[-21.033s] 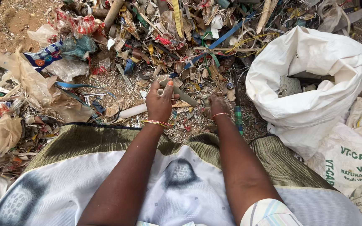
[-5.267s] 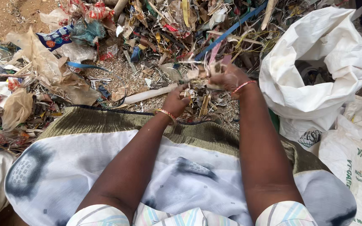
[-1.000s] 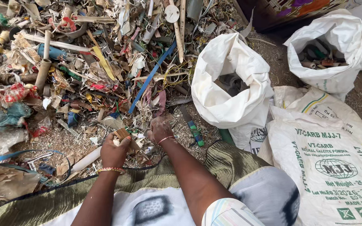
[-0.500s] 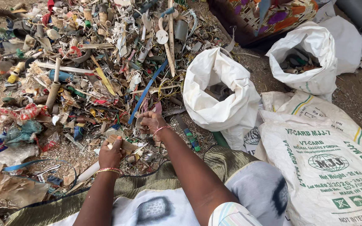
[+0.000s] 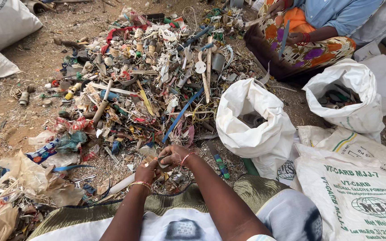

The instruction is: The person sorts through a pile of waste by hand, picking out pieces of plastic and paper and placing them into white bags.

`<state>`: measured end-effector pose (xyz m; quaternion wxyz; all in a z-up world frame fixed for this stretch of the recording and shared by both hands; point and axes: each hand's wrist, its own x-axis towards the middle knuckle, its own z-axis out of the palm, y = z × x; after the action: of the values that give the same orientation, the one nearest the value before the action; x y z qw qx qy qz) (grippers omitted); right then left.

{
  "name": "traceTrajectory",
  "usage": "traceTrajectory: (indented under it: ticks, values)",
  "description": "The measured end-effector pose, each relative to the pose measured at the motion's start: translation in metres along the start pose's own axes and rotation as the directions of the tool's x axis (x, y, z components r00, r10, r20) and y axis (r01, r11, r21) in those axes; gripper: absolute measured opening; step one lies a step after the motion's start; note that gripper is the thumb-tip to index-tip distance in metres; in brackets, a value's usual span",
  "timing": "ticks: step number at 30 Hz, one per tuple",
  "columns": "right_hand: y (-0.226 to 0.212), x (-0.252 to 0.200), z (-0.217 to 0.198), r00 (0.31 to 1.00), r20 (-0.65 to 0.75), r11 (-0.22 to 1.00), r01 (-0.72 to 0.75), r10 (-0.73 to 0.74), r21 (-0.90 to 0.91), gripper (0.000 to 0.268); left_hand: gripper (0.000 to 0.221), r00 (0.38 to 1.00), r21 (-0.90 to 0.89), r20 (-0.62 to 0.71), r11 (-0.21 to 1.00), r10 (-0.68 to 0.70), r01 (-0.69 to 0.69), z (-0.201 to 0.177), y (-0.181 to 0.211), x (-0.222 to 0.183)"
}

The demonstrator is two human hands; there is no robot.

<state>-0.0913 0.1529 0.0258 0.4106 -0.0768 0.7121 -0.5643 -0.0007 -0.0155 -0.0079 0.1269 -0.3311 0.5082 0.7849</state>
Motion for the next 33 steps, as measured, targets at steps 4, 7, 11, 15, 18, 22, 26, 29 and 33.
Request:
traceTrajectory:
  ticks: [4,7,11,15,18,22,26,29,33]
  values:
    - [-0.005,-0.010,-0.001,1.000,-0.001,1.000,-0.009,0.009,0.022,0.037,0.032,1.000,0.009,-0.003,1.000,0.030,-0.030,0.004,0.005,-0.006]
    - [0.003,-0.012,-0.004,0.993,-0.112,0.980,0.026,-0.049,-0.198,0.036,0.039,0.996,0.054,0.033,0.995,0.078,-0.080,0.007,0.008,-0.012]
    - [0.029,-0.002,-0.009,0.990,-0.114,0.995,0.077,-0.084,-0.063,0.035,0.044,0.994,0.140,0.068,0.986,0.081,-0.090,0.010,0.009,-0.019]
    - [0.050,0.007,-0.013,0.982,0.032,0.982,0.185,-0.184,-0.028,0.028,0.044,0.988,0.151,0.127,0.983,0.091,-0.109,0.012,0.001,-0.017]
    - [0.048,0.007,-0.005,0.994,0.095,0.996,0.061,-0.055,-0.062,0.027,0.045,0.977,0.048,0.176,0.990,0.122,-0.133,0.012,-0.005,-0.013]
    - [0.031,0.001,0.016,0.911,0.113,0.917,-0.399,0.396,0.000,0.051,0.049,0.987,0.090,0.118,0.989,0.109,-0.120,0.008,-0.007,-0.012]
    - [0.019,-0.007,0.027,0.949,0.071,0.952,-0.306,0.307,-0.024,0.040,0.055,0.987,0.159,0.117,0.979,0.113,-0.131,0.007,0.000,-0.016]
    - [0.014,-0.013,0.026,0.960,0.097,0.959,-0.272,0.264,0.079,0.054,0.062,0.980,0.191,0.146,0.969,0.132,-0.159,0.007,0.003,-0.020]
    - [0.004,-0.023,0.018,0.968,0.114,0.962,-0.237,0.222,0.140,0.062,0.066,0.967,0.186,0.199,0.963,0.159,-0.197,0.004,0.000,-0.014]
